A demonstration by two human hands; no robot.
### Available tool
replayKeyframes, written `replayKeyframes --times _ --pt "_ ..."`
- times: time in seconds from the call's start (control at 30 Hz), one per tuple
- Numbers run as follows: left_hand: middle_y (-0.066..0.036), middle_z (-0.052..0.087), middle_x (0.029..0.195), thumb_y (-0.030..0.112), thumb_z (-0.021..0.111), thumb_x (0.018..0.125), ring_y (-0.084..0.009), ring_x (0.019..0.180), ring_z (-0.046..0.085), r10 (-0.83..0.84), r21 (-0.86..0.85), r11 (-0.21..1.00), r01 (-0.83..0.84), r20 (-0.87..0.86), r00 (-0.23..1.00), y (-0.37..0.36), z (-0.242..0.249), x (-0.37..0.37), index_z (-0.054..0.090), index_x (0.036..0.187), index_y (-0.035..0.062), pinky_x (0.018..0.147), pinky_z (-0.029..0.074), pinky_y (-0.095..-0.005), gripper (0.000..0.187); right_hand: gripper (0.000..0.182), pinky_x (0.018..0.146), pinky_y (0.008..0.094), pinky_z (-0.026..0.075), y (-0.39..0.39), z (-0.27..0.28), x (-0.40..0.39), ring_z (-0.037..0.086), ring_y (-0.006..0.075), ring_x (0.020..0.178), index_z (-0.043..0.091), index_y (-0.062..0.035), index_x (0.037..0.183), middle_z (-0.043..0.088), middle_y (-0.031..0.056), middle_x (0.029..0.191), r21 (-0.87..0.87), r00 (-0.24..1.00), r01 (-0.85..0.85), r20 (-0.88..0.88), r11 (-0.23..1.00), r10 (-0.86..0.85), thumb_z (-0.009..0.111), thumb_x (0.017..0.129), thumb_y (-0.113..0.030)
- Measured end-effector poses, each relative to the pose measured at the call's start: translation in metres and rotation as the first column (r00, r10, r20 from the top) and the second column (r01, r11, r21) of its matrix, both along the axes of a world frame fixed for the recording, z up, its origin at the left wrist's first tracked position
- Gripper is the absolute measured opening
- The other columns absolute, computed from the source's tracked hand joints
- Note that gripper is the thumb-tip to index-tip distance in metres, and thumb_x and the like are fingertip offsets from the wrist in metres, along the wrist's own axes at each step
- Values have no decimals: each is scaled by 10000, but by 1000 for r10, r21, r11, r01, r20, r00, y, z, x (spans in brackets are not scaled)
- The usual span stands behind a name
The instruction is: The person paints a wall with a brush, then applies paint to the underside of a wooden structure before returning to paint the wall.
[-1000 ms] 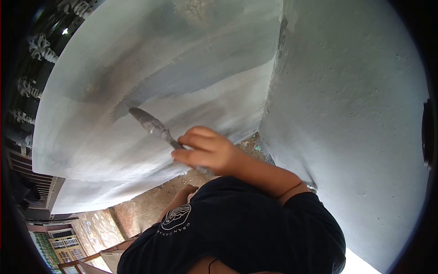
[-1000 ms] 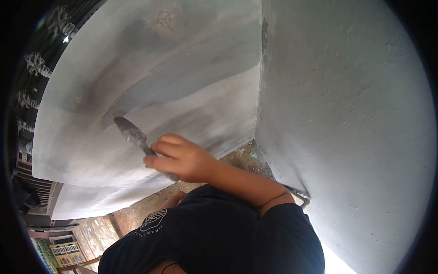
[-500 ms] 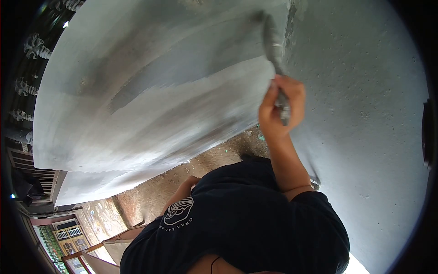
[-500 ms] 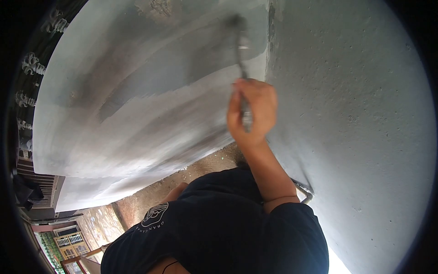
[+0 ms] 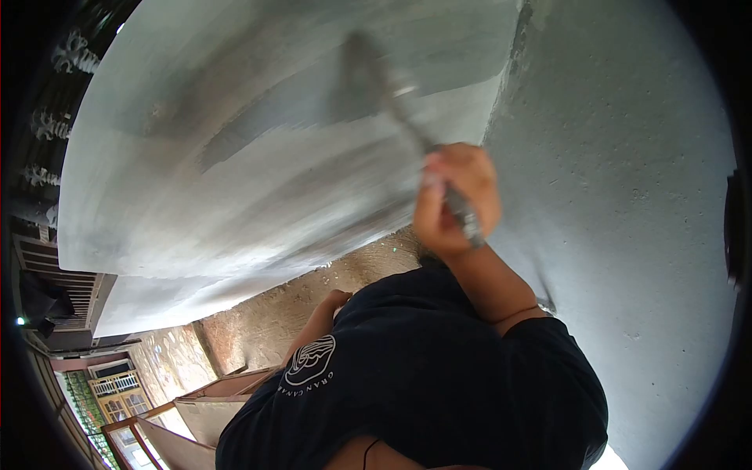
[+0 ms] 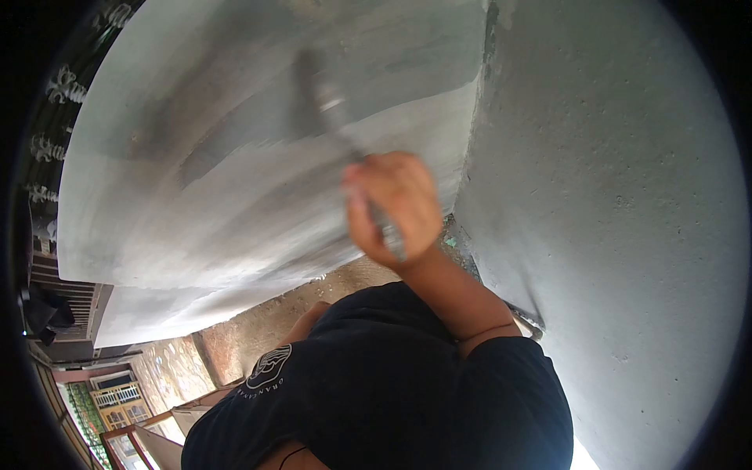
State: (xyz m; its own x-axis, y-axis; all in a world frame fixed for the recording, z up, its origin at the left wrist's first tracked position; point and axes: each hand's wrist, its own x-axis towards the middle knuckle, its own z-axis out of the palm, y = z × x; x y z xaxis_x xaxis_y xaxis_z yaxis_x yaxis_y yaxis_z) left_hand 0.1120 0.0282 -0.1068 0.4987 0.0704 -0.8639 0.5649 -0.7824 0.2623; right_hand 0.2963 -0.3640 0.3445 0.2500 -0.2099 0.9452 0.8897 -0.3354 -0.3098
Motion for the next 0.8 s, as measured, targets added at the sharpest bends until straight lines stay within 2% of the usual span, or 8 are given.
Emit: replayKeyframes --times 0.03,0.1,0.27,0.33,0.47,0.6,0.73,0.8 --pt "-225 755 1021 541 681 836 -332 985 719 7 -4 1000 -7 0 1000 -4 5 -5 769 1012 -25 876 538 -406 599 294 689 374 525 -1 1 1 632 285 751 687 -1 1038 677 130 887 -4 1000 -7 0 1000 7 754 759 63" --pt "-194 753 893 512 672 846 -313 869 714 24 88 996 -30 78 997 -10 11 -16 772 887 -9 815 540 -411 532 205 717 363 525 -3 6 2 664 283 792 664 16 1035 693 142 917 -28 958 278 -59 960 -279 690 842 79" --pt "-185 745 859 507 671 846 -309 840 709 48 98 994 -55 71 996 -1 9 -30 762 849 -5 802 540 -412 520 334 705 361 529 31 4 -1 652 310 828 700 5 1055 690 168 947 -276 997 -72 -15 958 71 786 734 33" --pt "-181 742 842 505 670 846 -308 826 706 64 103 992 -71 67 996 7 6 -38 757 830 -3 796 540 -413 516 371 698 381 537 49 4 -10 651 309 849 707 -14 1057 683 177 963 -299 968 -240 -6 924 249 820 704 -28" --pt "-172 734 808 501 669 846 -304 798 700 106 103 988 -112 65 992 23 -5 -45 748 792 1 783 540 -414 509 322 737 367 545 50 1 -25 626 282 833 733 -41 1023 644 146 936 -205 948 -315 -15 927 319 767 704 -76" --pt "-166 729 780 494 671 841 -307 780 700 76 -3 997 -76 115 991 25 -41 -59 734 765 0 791 538 -419 504 359 742 374 523 27 -9 -23 625 306 822 708 -29 1046 653 165 947 -138 986 158 -40 978 -165 759 701 53" --pt "-167 730 781 486 672 847 -310 797 704 -67 -32 997 74 177 982 32 -63 -86 738 770 -5 812 537 -426 501 373 738 413 504 45 -3 -12 620 349 835 709 -24 1063 651 195 964 -82 985 112 -125 990 -121 726 704 74" --pt "-170 732 783 473 673 848 -313 804 708 186 90 977 -191 57 981 19 -19 -92 736 776 -16 827 535 -436 498 270 741 365 514 68 -2 -21 659 312 864 700 -6 1044 680 167 968 -205 994 53 -84 977 -72 691 789 83"
